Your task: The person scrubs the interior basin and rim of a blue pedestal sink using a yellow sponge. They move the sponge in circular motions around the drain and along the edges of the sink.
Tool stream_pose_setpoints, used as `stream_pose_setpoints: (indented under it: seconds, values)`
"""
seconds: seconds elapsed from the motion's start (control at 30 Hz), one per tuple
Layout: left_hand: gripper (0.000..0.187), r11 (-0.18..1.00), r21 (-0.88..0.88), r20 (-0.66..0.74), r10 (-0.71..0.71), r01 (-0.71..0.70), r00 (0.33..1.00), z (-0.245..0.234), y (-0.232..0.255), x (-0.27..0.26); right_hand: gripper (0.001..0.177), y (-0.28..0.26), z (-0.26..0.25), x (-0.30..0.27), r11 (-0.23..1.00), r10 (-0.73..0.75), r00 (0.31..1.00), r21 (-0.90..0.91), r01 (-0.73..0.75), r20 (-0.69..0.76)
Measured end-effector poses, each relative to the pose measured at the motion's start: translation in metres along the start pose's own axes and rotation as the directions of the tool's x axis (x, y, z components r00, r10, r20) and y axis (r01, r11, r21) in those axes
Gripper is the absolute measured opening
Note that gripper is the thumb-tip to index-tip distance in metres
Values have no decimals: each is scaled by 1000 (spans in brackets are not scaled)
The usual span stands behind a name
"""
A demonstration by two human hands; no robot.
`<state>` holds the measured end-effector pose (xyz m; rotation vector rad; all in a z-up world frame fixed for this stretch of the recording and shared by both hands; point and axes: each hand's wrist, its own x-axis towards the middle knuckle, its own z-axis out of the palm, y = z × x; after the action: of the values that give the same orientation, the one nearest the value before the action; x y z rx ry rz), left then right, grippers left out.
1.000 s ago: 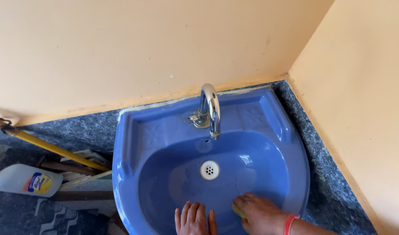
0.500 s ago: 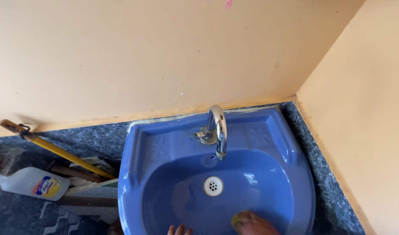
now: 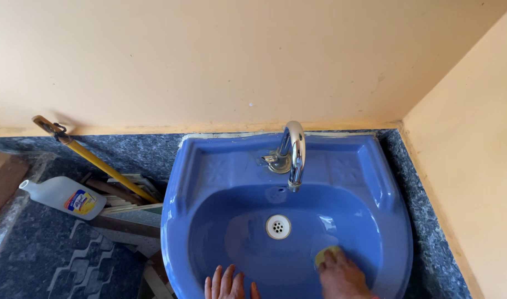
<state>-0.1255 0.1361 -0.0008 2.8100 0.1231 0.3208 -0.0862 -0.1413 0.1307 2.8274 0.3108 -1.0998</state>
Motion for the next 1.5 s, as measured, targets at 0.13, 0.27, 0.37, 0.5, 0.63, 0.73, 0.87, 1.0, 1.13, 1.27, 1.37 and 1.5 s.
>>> stream_pose_setpoints:
  seconds: [0.13,0.27,0.37,0.5,0.63,0.73,0.87,1.0,1.13,1.27,1.37,1.5]
  values:
    - [44,999,-36,82,-18,21,996,-44,20,5,40,-44,25,7,948,-170,981,288,137,92]
    - [40,999,-15,137,-45,48,990,-68,35,11,42,-2,6,-7,934,-253,964,279,222,80]
    - [39,998,-21,110,-51,53,993,-76,41,12,47,38,-12,-24,997,-25,991,65,34,-135]
    - [40,997,-18,131,-75,78,988,-84,46,15,47,11,-4,-19,997,11,998,72,-7,-57]
    - [40,995,-47,114,-83,89,990,-97,53,14,47,-57,24,1,944,-152,981,313,108,122]
    - [41,995,-13,180,-91,95,979,-107,59,15,48,-57,23,-2,830,-403,911,385,404,-89]
    - [41,995,-6,234,-94,98,968,-119,64,19,44,1,-7,-26,980,-85,990,190,62,111]
    - [40,994,-20,235,-100,107,967,-125,70,20,39,23,-21,-39,1000,13,998,-6,-14,-62]
    - [38,994,-27,236,-97,106,967,-130,71,18,53,-37,-1,-29,979,-93,993,173,104,-74]
    - [38,993,-92,124,-56,68,991,-134,72,16,50,-85,12,-17,914,-237,970,326,240,-52]
    - [38,994,-80,151,-62,74,987,-135,73,18,46,-58,3,-21,899,-275,959,335,283,-73]
    - [38,993,-36,253,-96,109,963,-137,74,18,48,0,-8,-34,994,-78,997,82,78,-8]
